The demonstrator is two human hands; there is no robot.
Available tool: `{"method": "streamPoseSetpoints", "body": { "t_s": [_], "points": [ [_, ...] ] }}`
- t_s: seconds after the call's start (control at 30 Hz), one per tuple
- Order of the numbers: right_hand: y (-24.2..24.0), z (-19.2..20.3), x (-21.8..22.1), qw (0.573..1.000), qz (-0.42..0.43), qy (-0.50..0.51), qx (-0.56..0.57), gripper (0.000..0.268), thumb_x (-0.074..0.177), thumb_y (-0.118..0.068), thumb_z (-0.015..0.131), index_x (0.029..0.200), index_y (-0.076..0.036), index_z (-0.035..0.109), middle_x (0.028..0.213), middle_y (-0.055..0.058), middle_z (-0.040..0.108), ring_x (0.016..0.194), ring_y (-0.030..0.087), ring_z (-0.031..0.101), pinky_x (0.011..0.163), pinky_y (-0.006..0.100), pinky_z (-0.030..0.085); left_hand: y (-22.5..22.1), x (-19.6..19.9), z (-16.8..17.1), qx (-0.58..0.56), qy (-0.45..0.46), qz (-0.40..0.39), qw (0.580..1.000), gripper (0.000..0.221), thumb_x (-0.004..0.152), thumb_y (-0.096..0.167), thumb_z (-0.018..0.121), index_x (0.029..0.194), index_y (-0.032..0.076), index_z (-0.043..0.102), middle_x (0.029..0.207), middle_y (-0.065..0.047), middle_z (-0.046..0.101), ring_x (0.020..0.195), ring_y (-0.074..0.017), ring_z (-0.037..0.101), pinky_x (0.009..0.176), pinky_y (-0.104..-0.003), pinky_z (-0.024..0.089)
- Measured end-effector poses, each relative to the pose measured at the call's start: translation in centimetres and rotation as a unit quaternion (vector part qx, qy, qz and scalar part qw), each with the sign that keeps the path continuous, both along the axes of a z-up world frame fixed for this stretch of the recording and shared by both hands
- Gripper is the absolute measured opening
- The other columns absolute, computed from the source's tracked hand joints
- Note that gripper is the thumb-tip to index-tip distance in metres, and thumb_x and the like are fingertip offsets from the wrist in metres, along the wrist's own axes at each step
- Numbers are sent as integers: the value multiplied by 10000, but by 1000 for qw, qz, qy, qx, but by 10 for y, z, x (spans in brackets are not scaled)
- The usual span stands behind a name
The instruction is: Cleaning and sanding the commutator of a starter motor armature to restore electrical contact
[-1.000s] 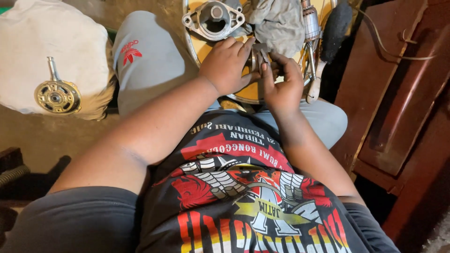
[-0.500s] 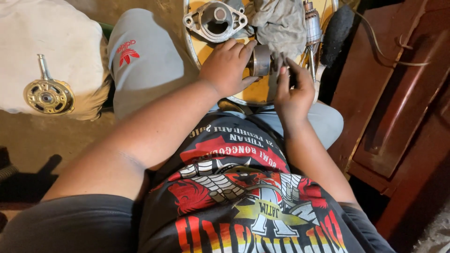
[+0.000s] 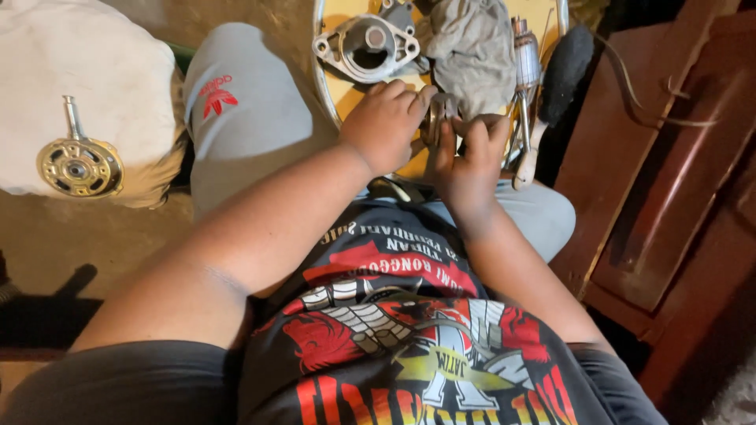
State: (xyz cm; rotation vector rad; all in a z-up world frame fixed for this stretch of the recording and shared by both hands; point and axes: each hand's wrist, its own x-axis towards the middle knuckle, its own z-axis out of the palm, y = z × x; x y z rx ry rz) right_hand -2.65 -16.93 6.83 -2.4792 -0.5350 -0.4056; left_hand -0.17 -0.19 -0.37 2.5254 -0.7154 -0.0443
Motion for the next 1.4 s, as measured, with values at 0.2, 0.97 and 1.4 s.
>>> {"method": "streamPoseSetpoints", "body": {
  "t_s": [0.2,0.97,1.4],
  "points": [
    [20,6,12,999,2,2,40,168,1026,1,580,897,24,475,940,178,427,832,358,480,797,457,434,0,4,-4,15,-34,9,999,655,856,185,593,1459,-48,488,1150,-138,677,1125,-337,569,936,-458,476],
    [-18,-14,28,990,-91,9,111,168,1056,-136,650,984,-2,580,1001,152,562,891,300,611,787,388,518,4,5,4,41,7,-6,999,939,834,502,807,1525,16,397,1144,-118,678,1175,-321,533,967,-434,446],
    [-63,-16,-22,966,-113,166,162,138,1053,-141,649,1140,-35,634,1059,107,678,991,201,651,877,298,513,6,-1,16,30,-70,-40,996,804,859,562,718,1484,96,521,1110,-40,695,1086,-298,542,989,-441,350]
  ]
}}
